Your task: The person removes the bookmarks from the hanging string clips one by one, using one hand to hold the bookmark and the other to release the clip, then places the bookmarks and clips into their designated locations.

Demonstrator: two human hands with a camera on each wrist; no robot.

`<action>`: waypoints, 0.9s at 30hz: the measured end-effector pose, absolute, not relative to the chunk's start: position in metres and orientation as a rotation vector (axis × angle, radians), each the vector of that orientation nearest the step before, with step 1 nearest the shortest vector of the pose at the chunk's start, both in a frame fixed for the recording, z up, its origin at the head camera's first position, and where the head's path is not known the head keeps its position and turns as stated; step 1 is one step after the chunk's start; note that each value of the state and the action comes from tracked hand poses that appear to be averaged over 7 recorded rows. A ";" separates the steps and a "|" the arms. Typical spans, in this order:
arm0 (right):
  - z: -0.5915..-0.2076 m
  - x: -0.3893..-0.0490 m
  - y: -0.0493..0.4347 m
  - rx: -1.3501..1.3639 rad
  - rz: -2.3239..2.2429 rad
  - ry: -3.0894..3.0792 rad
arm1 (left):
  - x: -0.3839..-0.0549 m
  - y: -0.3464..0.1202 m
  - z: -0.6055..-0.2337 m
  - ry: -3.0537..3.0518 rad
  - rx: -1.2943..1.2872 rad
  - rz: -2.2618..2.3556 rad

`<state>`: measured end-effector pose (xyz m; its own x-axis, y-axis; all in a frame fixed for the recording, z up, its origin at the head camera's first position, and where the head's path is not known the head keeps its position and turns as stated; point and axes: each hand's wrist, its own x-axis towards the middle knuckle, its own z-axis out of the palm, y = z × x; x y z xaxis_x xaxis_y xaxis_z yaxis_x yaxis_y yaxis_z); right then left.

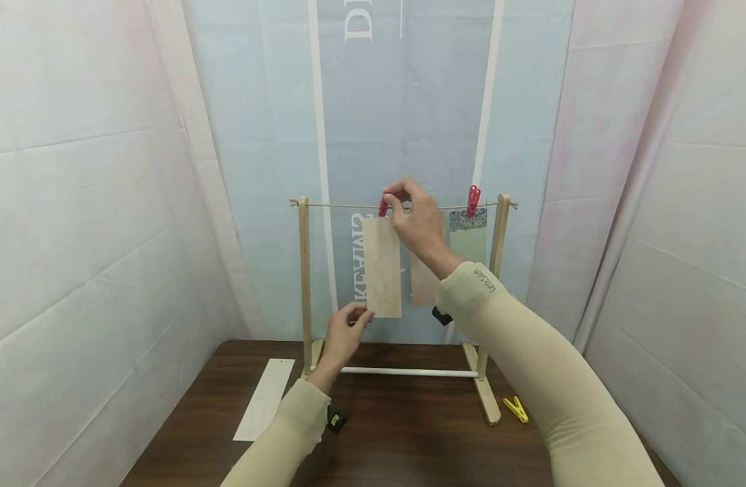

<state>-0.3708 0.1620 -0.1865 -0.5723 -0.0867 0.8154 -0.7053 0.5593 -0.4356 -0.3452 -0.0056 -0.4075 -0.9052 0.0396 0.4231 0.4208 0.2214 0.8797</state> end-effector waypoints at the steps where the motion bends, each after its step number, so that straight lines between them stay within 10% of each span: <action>1: -0.186 -0.371 0.162 0.641 1.013 -2.010 | -0.345 -0.006 -0.407 -2.192 -0.428 -1.730; 27: -0.188 -0.368 0.161 0.696 1.005 -1.910 | -0.346 -0.007 -0.410 -2.171 -0.439 -1.751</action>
